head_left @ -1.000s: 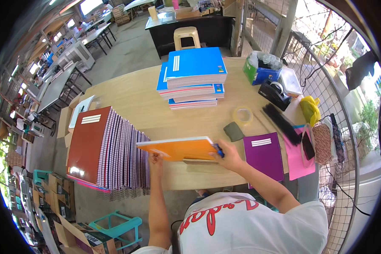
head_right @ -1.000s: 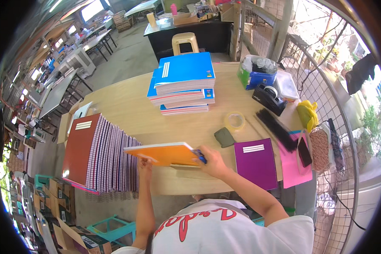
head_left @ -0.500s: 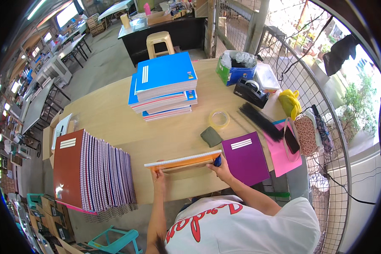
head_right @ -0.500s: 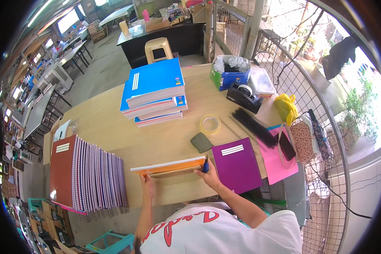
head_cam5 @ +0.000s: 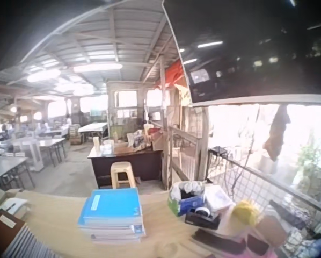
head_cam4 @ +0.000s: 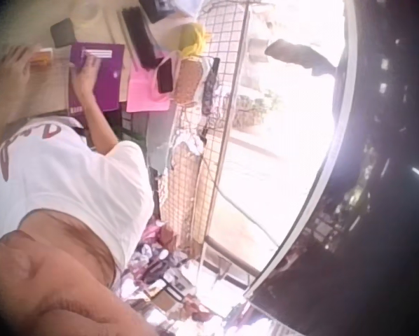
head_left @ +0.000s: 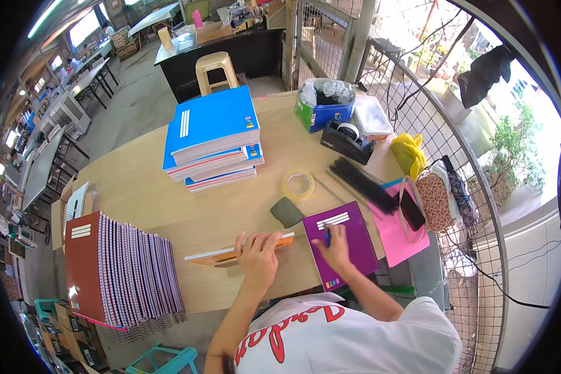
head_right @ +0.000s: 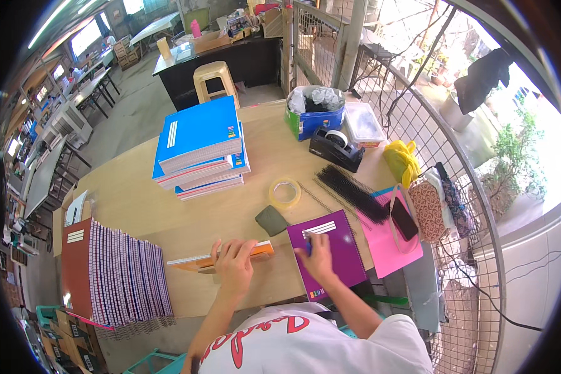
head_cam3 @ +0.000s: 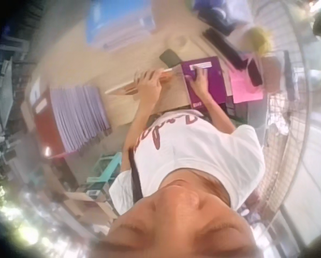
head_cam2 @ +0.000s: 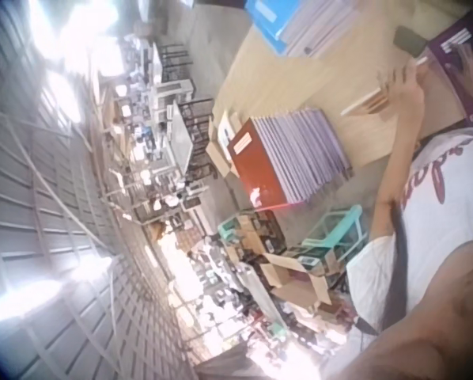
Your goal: The person prepares notebooks by inserting a spiral binding through the holes of paper stacks and colorful covers, then uses a tool to trim or secure the ends of the spirals before stacking the finished notebooks into piles on a table.
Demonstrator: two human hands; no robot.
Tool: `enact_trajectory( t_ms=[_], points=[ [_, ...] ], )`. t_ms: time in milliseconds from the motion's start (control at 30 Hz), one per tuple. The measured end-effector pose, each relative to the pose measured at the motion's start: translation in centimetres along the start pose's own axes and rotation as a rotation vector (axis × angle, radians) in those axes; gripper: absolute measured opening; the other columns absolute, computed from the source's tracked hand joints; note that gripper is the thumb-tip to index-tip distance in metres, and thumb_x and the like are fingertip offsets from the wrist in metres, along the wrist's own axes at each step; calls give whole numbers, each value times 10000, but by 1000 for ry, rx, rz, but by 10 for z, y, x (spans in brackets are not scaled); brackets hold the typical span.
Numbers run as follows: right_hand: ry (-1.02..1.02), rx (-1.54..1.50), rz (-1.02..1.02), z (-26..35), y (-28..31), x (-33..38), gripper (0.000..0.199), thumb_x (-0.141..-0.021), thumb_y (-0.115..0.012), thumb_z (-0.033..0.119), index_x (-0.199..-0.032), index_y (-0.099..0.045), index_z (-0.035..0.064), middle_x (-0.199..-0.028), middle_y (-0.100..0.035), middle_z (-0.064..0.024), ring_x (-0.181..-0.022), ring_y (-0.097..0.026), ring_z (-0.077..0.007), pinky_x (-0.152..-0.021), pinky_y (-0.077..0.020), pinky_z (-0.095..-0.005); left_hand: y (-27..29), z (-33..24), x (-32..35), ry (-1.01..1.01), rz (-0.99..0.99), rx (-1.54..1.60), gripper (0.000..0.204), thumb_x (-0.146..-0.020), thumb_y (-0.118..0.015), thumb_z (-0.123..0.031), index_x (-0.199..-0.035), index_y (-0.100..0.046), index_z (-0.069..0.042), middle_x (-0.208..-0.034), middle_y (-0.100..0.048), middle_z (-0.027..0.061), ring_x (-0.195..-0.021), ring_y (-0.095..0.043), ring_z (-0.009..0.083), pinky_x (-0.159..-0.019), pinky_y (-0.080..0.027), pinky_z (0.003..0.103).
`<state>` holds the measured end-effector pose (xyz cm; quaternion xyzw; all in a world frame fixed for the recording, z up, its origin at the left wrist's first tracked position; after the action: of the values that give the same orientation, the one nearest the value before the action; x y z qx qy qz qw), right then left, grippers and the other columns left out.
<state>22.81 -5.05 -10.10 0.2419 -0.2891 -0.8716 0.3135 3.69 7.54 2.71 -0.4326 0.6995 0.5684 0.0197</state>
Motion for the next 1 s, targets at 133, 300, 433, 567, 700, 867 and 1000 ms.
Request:
enact_trajectory(
  t_ms=[133,300,433,567,700,867,1000],
  points=[
    [49,388,107,-39,12,-11,515,-758,-831,280,-1151,-571,73,-1122,-521,-153,-1056,-505,-365,-883,-418,-472,-8,-3,-1,15,-45,71,274,-814,-683,-59,-1077,-675,-136,-1006,-673,33,-964,-627,230,-963,-397,427],
    [113,406,-105,-52,-15,-130,366,-812,-759,233,-1091,-589,68,-1136,-529,-152,-1092,-521,-346,-856,-452,-483,2,-15,-10,47,-63,112,118,-862,-696,-101,-971,-673,-139,-935,-669,25,-872,-609,248,-832,-398,395],
    [-23,402,-117,-140,-38,-195,263,-861,-690,133,-1076,-575,36,-1121,-528,-187,-1024,-584,-378,-804,-512,-479,-8,-20,-15,-48,-104,61,123,-850,-719,-128,-959,-667,-152,-930,-666,14,-869,-609,237,-829,-395,389],
    [366,-144,-256,-53,25,-205,294,-869,-633,-32,-1160,-620,11,-965,-623,-191,-849,-629,-382,-739,-519,-419,-4,-13,-5,18,-156,9,112,-850,-723,-134,-941,-662,-155,-906,-660,9,-860,-611,228,-823,-394,386],
    [503,-160,61,24,71,-193,331,-836,-641,-80,-1135,-711,43,-904,-669,-132,-779,-642,-309,-674,-509,-363,-2,-13,-5,41,-122,32,103,-853,-719,-124,-933,-656,-141,-892,-658,15,-858,-613,232,-825,-396,392],
    [696,-230,454,112,58,-119,312,-792,-732,12,-1078,-773,127,-841,-688,-93,-721,-672,-245,-679,-533,-378,-1,-14,-5,27,-116,16,109,-848,-720,-121,-933,-652,-136,-894,-660,19,-848,-611,236,-826,-395,396],
    [671,-257,499,131,51,-94,302,-790,-731,17,-1062,-780,138,-814,-677,-89,-721,-660,-255,-668,-521,-373,0,-17,-7,19,-107,3,119,-841,-724,-122,-933,-652,-144,-899,-665,5,-843,-609,229,-832,-389,393]
  ],
)
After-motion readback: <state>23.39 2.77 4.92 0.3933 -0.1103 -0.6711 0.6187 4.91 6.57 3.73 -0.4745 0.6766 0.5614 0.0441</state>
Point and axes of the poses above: each hand's wrist, its own x-axis away from the middle knuckle, its own y-axis out of the back of the hand, z = x × y, the point moved 7 cm from there along -x, towards the middle knuckle
